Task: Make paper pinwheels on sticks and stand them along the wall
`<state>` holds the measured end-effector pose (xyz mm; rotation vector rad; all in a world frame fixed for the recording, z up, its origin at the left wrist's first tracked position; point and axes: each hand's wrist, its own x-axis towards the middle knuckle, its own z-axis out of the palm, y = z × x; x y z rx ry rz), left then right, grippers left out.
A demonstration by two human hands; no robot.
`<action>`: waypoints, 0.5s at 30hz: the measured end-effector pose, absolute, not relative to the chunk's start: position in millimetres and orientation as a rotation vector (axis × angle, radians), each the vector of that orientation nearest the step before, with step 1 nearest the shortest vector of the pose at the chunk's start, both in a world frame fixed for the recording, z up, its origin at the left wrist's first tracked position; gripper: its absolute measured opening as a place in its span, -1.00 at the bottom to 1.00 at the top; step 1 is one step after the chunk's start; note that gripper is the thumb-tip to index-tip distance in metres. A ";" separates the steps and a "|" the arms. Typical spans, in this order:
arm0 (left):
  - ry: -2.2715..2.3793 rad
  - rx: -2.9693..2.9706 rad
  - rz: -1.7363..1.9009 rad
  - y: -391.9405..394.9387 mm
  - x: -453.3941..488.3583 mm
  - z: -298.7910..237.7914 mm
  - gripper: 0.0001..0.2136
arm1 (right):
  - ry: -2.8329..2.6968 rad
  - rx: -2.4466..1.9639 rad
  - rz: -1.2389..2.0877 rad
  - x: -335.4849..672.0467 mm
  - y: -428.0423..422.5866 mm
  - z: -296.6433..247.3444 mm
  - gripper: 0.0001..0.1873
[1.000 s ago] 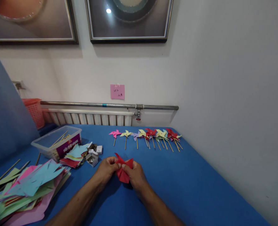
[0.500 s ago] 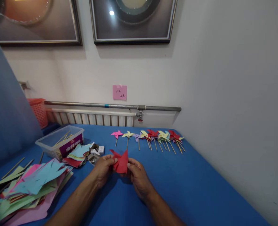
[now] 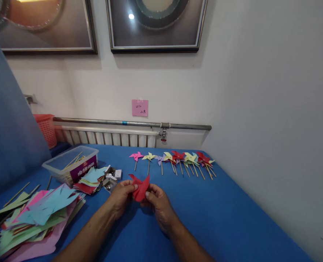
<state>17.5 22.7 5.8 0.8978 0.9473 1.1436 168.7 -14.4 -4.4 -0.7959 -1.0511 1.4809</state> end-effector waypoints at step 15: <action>1.024 1.042 1.219 20.1 30.5 5.8 -0.78 | -1.029 -0.926 1.387 166.5 -10.9 -13.1 -0.59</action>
